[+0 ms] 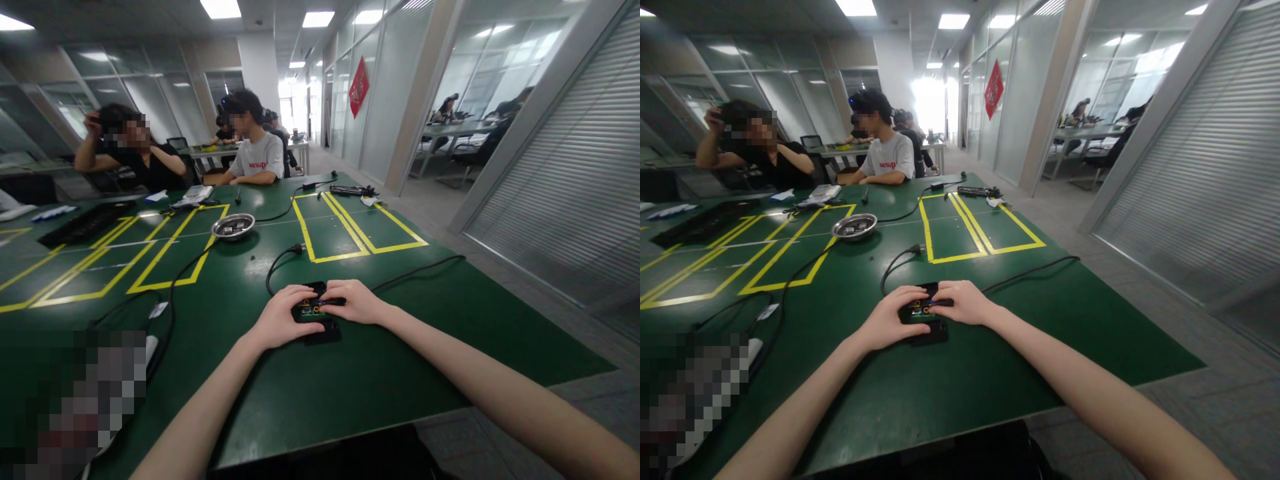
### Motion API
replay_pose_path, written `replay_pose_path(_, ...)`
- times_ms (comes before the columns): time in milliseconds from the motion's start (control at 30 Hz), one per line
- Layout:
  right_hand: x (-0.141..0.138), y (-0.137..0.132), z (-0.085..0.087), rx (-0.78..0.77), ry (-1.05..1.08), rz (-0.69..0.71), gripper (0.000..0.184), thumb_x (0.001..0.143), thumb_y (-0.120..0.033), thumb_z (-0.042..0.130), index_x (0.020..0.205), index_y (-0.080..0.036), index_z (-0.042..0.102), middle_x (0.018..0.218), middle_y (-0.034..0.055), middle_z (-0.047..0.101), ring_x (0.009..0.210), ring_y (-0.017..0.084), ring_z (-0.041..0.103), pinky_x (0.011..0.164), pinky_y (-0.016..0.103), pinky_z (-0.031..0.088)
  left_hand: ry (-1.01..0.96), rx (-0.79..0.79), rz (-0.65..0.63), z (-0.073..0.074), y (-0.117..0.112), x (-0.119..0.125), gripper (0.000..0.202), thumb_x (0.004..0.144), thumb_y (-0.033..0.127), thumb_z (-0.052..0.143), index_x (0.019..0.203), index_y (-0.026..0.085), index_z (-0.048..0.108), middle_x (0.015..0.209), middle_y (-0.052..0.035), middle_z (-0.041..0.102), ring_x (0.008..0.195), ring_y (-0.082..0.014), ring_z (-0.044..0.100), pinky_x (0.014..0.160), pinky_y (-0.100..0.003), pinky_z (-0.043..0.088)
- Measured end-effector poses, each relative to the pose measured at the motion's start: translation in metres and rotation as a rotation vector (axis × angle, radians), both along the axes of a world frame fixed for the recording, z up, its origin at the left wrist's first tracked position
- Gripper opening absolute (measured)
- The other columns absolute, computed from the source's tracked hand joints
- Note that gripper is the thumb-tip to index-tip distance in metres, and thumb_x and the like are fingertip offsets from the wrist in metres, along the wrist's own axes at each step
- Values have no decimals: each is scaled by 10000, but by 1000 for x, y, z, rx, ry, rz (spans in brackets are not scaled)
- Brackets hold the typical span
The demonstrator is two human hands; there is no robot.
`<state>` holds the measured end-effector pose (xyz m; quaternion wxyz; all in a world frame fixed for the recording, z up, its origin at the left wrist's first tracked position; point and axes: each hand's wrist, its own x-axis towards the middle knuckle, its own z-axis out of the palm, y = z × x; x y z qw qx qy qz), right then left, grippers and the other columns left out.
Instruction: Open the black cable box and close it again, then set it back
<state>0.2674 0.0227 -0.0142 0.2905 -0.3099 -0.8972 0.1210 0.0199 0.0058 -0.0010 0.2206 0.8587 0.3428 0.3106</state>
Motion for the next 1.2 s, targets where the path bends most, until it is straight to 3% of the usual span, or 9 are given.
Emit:
replay_pose_path(133,1,1,2,-41,13,-4,211,955,-379,713,974,-186,794,850,53,715,755,178,684,694,273,487,-121,-24,37,7,0,-14,437,770,405,884,1133,213,735,1236,-115,699,1162,-280,665,1041,-440,546)
replay_pose_path(367,2,-4,9,-95,10,-23,287,918,-449,739,991,-176,792,878,56,706,745,169,657,654,262,455,10,-23,71,9,6,-25,252,813,362,803,944,195,668,988,-53,682,926,-224,662,865,-363,560)
replay_pose_path(500,3,-5,10,-121,19,-21,298,912,-454,738,1008,-174,771,873,52,696,739,163,636,644,257,436,52,-11,50,7,5,-22,186,877,357,714,941,191,660,963,-57,686,905,-221,666,846,-351,550)
replay_pose_path(667,0,-10,9,-144,16,-195,310,887,-443,757,1050,-186,699,801,-3,660,659,133,571,630,245,385,100,39,83,7,3,-19,194,921,391,644,904,199,659,933,-53,686,893,-225,658,825,-344,528)
replay_pose_path(833,-2,-12,14,-134,-95,-438,232,976,-386,658,1105,-195,684,777,-4,660,681,146,587,636,250,334,194,85,188,8,15,-20,387,1020,387,427,757,206,647,820,-56,662,826,-217,634,769,-319,490)
replay_pose_path(900,1,-10,17,-127,-181,-539,204,1022,-372,587,1019,-197,691,781,14,678,707,162,610,633,263,307,317,80,272,11,22,-23,456,1025,397,377,689,203,618,774,-57,659,764,-210,625,715,-307,455)
replay_pose_path(967,5,-8,20,-130,-287,-609,291,1056,-368,515,894,-196,685,793,39,703,730,178,633,625,280,278,424,57,327,14,28,-26,515,1024,416,344,625,202,589,691,-64,645,692,-215,615,646,-306,396)
replay_pose_path(1200,14,-6,21,-147,-399,-566,486,1084,-367,441,693,-187,668,804,63,752,743,184,665,624,296,251,627,17,377,21,27,-28,613,1004,498,313,537,201,578,558,-81,598,627,-235,605,582,-296,250)
